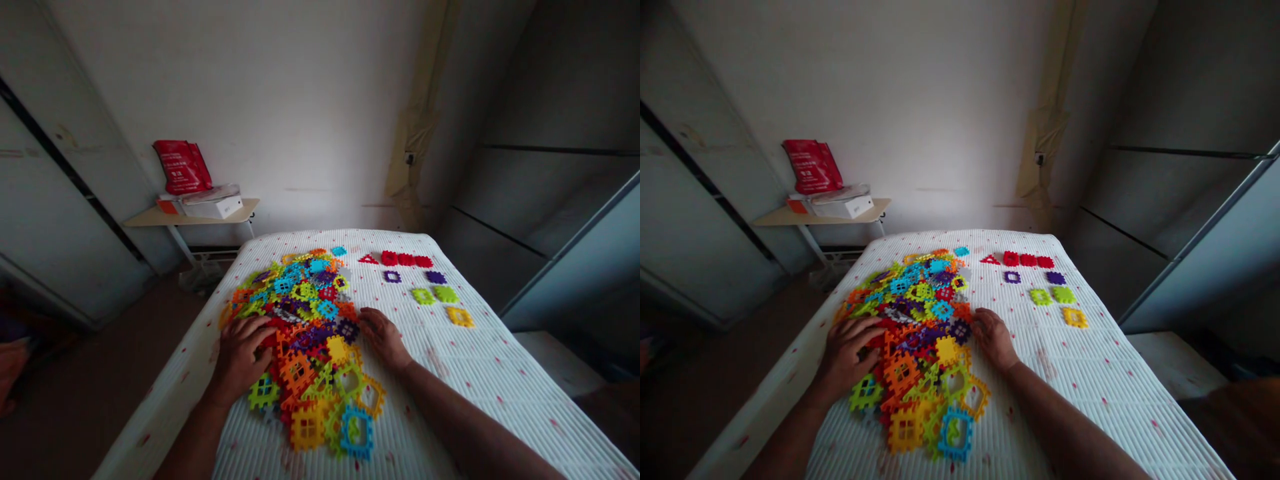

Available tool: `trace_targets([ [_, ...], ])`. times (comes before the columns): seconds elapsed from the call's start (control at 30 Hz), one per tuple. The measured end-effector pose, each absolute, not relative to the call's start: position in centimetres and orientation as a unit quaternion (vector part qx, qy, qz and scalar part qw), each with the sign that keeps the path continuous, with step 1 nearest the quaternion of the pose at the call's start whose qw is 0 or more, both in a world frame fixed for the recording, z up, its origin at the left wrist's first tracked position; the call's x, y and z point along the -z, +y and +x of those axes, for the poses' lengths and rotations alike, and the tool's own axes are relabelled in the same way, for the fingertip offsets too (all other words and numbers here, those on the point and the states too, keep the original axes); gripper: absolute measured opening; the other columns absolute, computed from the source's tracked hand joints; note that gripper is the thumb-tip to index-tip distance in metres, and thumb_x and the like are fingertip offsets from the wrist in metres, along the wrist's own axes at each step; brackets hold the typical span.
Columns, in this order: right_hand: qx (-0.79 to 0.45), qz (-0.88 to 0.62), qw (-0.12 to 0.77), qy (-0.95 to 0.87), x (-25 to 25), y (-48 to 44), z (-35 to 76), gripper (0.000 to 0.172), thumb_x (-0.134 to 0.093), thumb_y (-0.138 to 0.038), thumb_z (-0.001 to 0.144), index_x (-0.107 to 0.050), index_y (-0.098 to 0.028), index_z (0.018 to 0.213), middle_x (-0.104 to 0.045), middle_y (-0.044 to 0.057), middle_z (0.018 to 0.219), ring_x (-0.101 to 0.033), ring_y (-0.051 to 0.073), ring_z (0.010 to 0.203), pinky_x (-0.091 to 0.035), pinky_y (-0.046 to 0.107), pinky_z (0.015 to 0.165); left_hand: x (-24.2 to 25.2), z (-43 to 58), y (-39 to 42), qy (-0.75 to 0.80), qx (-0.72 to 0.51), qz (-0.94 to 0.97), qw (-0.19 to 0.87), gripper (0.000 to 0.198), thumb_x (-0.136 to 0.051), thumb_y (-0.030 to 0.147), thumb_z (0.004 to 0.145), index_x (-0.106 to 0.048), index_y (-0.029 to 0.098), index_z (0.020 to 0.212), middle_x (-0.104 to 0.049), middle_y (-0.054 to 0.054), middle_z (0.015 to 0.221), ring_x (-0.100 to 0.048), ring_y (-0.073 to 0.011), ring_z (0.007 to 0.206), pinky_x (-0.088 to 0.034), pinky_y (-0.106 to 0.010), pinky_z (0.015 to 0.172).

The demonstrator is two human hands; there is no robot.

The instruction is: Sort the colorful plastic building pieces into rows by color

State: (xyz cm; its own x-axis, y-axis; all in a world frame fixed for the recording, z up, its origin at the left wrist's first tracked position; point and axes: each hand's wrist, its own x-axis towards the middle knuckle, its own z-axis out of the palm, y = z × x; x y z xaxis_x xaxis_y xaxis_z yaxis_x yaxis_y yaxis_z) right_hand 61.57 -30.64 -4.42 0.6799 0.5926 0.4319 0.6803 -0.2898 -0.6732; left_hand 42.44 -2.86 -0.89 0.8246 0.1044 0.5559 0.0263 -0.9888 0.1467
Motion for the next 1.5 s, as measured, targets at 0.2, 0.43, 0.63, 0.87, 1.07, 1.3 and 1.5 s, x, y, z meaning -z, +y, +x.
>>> trace_targets([
  [0.2,0.059,-0.807,0.425,-0.405,4.1,-30.5,61.4,0.024,-0.045,-0.030,0.089,-0.065,-0.020,0.097,-0.065,0.010,0.109,-0.061,0.022,0.100,-0.049,0.038,0.089,0.6,43.0,-3.4,0.046,-0.373,0.912,0.164,0.022,-0.054,0.033,0.079,-0.068,0.023,0.093,-0.067,-0.007,0.108,-0.058,-0.0236,0.102,-0.040,-0.043,0.095],
  [0.43,0.075,-0.804,0.419,-0.416,3.9,-30.3,61.4,0.023,-0.044,-0.028,0.089,-0.066,-0.021,0.094,-0.067,0.009,0.103,-0.062,0.021,0.096,-0.050,0.036,0.086,-3.2,44.5,-7.6,0.234,-0.331,0.713,0.572,0.038,-0.053,0.049,0.078,-0.065,0.018,0.098,-0.067,-0.010,0.104,-0.060,-0.0245,0.100,-0.047,-0.038,0.086],
  [0.63,0.072,-0.802,0.422,-0.417,4.1,-30.4,61.5,0.024,-0.044,-0.028,0.089,-0.066,-0.021,0.095,-0.067,0.009,0.103,-0.063,0.021,0.095,-0.050,0.035,0.085,-5.3,47.2,-11.4,0.215,-0.299,0.526,0.767,0.041,-0.062,0.052,0.069,-0.062,0.017,0.090,-0.068,-0.011,0.100,-0.065,-0.0250,0.090,-0.051,-0.035,0.070],
  [0.87,0.050,-0.796,0.451,-0.400,4.4,-30.4,61.6,0.025,-0.044,-0.032,0.089,-0.065,-0.020,0.097,-0.067,0.009,0.102,-0.062,0.022,0.095,-0.050,0.036,0.085,-3.1,48.0,-13.7,0.234,-0.268,0.522,0.775,0.044,-0.064,0.051,0.070,-0.065,0.017,0.097,-0.069,-0.011,0.098,-0.065,-0.0240,0.092,-0.050,-0.032,0.070],
  [1.07,0.048,-0.758,0.516,-0.395,1.0,-30.9,59.4,0.036,-0.054,-0.041,0.085,-0.057,-0.020,0.113,-0.065,0.009,0.105,-0.061,0.022,0.096,-0.051,0.035,0.083,-1.1,47.2,-16.5,0.245,-0.218,0.555,0.764,0.046,-0.061,0.053,0.072,-0.066,0.022,0.106,-0.063,-0.010,0.119,-0.060,-0.0248,0.104,-0.051,-0.033,0.078],
  [1.3,0.159,-0.771,0.354,-0.506,-2.3,-30.2,56.6,0.048,-0.062,-0.036,0.082,-0.050,-0.023,0.127,-0.056,0.013,0.125,-0.054,0.027,0.103,-0.047,0.043,0.086,-0.2,47.3,-18.7,0.272,-0.200,0.496,0.800,0.046,-0.068,0.048,0.067,-0.066,0.024,0.106,-0.061,-0.011,0.122,-0.056,-0.0282,0.112,-0.049,-0.041,0.089],
  [1.5,0.176,-0.755,0.347,-0.528,-1.9,-30.0,56.5,0.048,-0.059,-0.032,0.085,-0.046,-0.020,0.129,-0.060,0.014,0.120,-0.056,0.025,0.103,-0.048,0.041,0.085,0.6,47.6,-19.5,0.291,-0.201,0.462,0.813,0.044,-0.069,0.045,0.068,-0.065,0.020,0.103,-0.060,-0.012,0.122,-0.054,-0.0291,0.116,-0.047,-0.043,0.094],
])
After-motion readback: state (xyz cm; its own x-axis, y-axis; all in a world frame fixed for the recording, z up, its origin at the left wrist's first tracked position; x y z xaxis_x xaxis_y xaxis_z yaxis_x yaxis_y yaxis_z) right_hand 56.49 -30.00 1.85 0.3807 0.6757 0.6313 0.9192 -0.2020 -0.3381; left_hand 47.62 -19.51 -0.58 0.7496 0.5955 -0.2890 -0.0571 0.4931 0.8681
